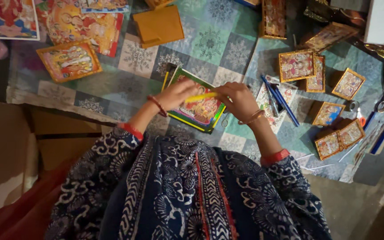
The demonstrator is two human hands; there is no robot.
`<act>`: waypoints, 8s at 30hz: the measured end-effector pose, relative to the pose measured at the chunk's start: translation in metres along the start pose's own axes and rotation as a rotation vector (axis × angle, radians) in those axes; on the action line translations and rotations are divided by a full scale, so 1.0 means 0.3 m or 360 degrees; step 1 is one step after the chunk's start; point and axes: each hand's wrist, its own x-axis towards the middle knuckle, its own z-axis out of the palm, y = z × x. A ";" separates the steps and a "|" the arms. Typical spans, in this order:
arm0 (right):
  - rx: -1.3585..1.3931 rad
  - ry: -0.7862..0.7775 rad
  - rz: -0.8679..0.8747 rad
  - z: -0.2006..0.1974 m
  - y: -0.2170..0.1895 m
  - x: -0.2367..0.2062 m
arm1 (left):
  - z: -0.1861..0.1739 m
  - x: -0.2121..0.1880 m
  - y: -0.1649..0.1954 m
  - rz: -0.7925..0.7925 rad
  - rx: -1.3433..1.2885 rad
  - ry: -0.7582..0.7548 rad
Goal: The person works on a small framed religious picture at a table, using a yellow pencil-like tool along the frame edges, then flips the frame over and works on its brown backing. They then set the frame aside and place a printed religious picture into a blue frame on the table.
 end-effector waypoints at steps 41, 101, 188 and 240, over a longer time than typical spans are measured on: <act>0.0331 0.0112 0.0498 0.120 0.052 0.056 | 0.022 0.032 -0.094 0.0457 -0.0368 0.1167; 0.0918 -0.0517 0.0654 0.119 0.183 0.135 | 0.029 0.002 -0.105 0.0439 -0.0826 0.0962; 0.0923 0.0591 0.0706 0.219 0.120 0.016 | 0.064 0.057 -0.153 0.0363 -0.0469 0.1140; 0.0927 0.0739 0.0925 0.188 -0.154 0.043 | -0.086 0.100 0.147 0.0498 -0.0438 0.0591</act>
